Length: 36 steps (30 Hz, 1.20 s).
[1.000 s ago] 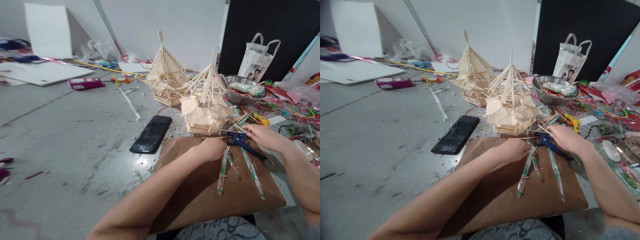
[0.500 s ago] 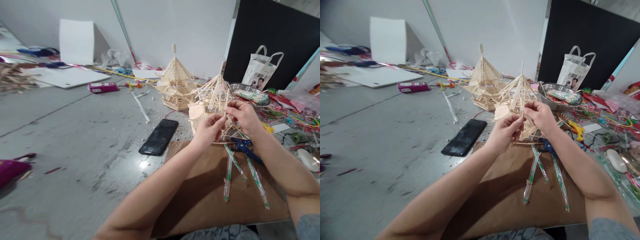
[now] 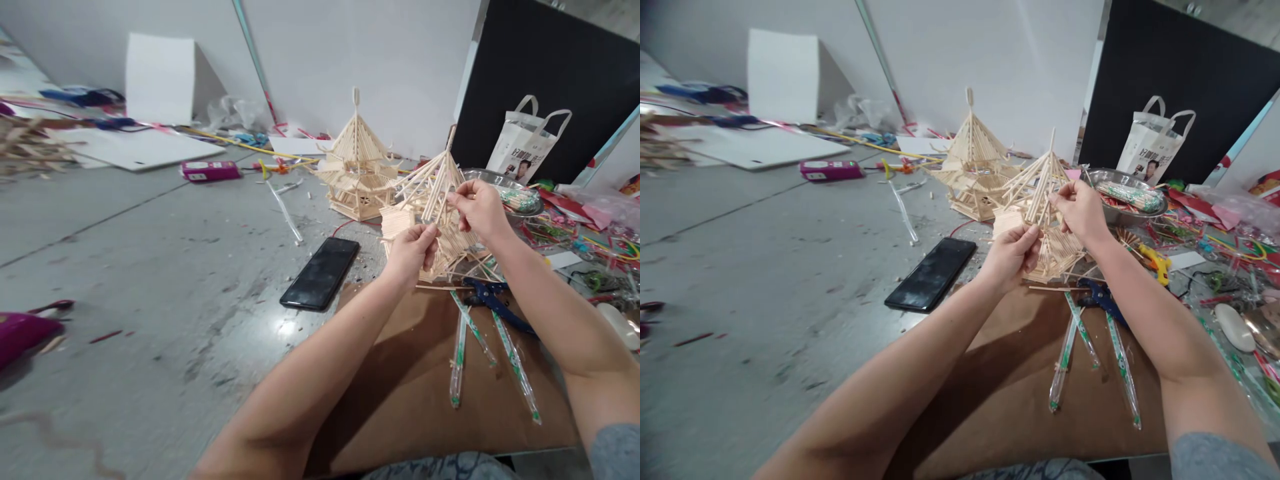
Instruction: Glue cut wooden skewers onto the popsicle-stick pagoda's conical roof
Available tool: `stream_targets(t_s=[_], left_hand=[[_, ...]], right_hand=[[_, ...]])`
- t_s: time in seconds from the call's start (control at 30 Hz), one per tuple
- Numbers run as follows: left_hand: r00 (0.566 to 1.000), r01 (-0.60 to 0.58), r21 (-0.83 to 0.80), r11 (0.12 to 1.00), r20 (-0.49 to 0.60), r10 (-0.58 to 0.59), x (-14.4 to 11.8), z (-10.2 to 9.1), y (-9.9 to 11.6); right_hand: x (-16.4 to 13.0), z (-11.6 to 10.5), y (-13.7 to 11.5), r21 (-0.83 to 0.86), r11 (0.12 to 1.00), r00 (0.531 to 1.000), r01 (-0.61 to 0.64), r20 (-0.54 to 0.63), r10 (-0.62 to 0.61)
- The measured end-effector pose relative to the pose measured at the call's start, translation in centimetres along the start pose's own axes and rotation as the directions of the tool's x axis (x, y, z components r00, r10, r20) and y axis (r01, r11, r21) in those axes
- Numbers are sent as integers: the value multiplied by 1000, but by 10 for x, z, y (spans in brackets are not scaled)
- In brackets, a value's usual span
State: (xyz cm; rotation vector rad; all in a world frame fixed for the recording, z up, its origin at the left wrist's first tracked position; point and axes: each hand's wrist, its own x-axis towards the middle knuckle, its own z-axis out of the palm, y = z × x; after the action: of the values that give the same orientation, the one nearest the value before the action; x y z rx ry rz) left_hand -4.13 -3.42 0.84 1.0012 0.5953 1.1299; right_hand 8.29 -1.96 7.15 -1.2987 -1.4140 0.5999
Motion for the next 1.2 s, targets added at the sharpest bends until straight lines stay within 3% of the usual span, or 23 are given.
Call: stream_targets(t_s=[0.53,1.2], left_hand=[[999,18,-23,1000,-34,-18,8,-4,-4],[1000,-10,-43,999,-6,10,6,-7,-6]], right_hand=[[8,15,-6,101,987,992,-126,-10,128],[8,16,-9,47,989,990,-138,-24,140]])
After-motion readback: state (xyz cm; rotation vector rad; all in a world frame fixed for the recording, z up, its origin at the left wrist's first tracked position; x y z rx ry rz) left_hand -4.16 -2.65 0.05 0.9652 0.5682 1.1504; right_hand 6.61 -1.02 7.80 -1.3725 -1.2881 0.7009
